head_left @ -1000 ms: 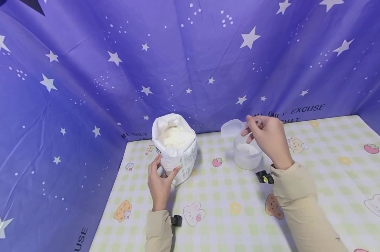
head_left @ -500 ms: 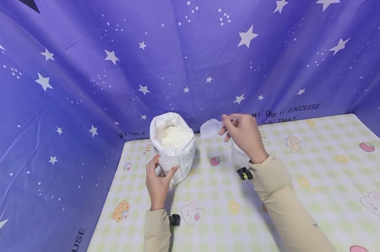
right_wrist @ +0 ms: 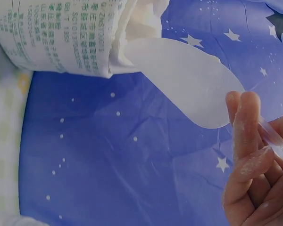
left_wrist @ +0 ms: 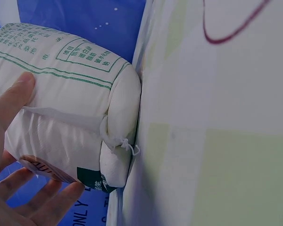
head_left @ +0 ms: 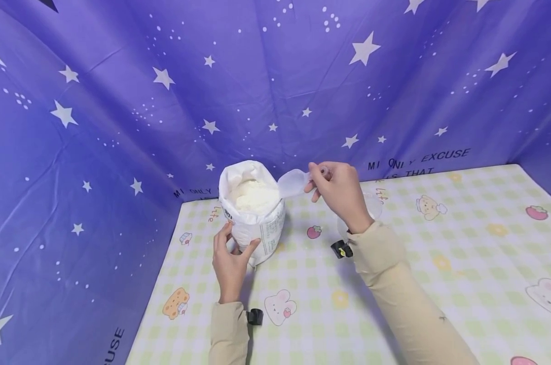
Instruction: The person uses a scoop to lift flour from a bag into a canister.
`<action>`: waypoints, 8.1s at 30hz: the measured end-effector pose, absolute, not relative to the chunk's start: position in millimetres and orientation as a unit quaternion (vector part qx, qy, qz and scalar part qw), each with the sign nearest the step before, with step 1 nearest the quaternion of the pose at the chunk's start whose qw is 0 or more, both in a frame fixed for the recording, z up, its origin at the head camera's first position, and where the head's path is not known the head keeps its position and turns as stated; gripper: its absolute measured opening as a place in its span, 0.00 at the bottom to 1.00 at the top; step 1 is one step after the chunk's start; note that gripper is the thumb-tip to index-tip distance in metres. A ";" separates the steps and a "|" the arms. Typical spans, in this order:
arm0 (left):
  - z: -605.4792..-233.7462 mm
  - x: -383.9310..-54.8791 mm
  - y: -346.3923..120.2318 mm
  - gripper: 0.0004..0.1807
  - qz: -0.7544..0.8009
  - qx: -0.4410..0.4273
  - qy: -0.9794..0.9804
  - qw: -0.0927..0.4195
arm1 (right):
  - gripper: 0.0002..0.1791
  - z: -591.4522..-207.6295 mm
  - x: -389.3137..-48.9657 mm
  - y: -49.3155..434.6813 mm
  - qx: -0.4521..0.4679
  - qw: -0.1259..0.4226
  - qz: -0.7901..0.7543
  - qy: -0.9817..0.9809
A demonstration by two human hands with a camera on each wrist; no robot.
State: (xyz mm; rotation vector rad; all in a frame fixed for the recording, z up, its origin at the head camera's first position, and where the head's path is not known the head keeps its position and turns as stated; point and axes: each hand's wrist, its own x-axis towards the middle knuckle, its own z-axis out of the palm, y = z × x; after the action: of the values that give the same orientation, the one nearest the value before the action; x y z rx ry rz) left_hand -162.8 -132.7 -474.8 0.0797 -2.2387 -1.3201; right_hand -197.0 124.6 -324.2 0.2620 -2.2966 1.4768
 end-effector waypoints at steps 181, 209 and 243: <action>-472.6 -161.8 -132.1 0.41 -0.481 0.035 -0.835 0.264 | 0.22 -369.0 -244.7 65.0 0.086 -0.099 0.725 -0.676; -475.8 -163.1 -131.4 0.41 -0.480 0.039 -0.836 0.262 | 0.24 -372.8 -234.4 88.8 0.057 -0.100 0.761 -0.638; -476.1 -160.8 -132.4 0.41 -0.487 0.031 -0.832 0.263 | 0.26 -378.4 -216.0 136.0 0.045 -0.069 0.754 -0.652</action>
State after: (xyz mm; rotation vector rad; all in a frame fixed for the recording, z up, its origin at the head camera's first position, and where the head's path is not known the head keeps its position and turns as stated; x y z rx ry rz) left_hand -160.8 -132.4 -476.1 0.0844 -2.2510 -1.3172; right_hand -216.0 136.0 -378.4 0.1464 -2.1432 2.4776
